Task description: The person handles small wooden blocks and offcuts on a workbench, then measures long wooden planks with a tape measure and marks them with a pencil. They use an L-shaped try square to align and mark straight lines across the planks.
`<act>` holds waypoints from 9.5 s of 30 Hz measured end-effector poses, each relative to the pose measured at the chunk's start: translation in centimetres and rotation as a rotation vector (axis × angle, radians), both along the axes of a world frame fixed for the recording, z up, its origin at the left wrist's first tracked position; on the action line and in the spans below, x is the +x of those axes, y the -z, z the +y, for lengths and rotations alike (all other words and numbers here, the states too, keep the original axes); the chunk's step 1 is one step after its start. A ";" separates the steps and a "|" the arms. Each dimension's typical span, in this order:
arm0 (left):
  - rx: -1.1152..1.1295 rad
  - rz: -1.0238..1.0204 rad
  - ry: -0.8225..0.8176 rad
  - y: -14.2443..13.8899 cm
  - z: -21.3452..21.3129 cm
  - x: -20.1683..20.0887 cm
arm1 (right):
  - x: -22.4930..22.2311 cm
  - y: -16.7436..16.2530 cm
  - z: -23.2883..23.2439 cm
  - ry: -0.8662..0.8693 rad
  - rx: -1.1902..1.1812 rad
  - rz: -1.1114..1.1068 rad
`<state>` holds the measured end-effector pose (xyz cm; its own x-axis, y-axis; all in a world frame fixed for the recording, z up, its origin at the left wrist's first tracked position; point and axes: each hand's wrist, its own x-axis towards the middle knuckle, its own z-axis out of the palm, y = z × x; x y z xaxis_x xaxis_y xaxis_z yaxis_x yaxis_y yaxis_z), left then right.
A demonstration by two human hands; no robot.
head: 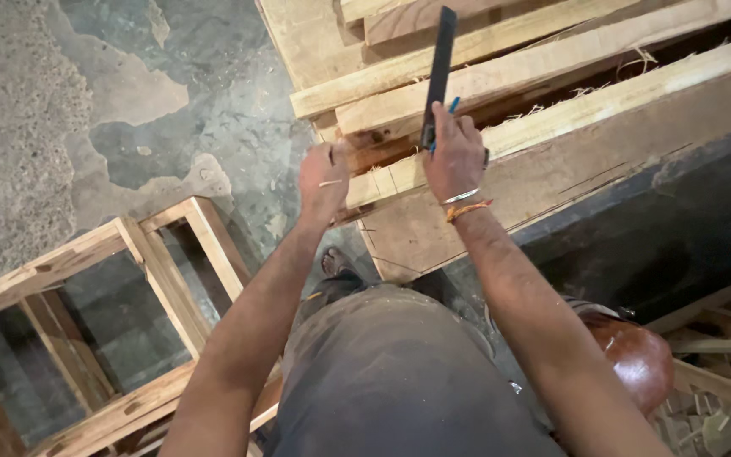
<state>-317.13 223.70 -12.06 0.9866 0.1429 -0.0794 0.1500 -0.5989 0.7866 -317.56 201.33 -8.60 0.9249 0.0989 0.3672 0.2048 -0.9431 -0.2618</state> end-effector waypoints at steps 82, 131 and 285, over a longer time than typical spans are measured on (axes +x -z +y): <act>0.567 0.327 0.337 -7.1 -78.0 19.2 | 25.5 -0.2 -80.5 -0.865 -0.117 0.248; -0.640 0.077 0.109 -9.7 -95.6 22.3 | 26.3 -5.3 -90.3 -0.096 1.601 1.112; 0.563 -0.307 -0.237 -4.4 -7.4 -10.7 | -1.8 1.4 -9.8 -0.410 1.186 0.550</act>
<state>-327.81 216.34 -7.61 0.8894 0.2955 0.3489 0.1476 -0.9077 0.3927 -319.40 191.55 -9.95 0.9585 0.2844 0.0211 0.0206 0.0046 -0.9998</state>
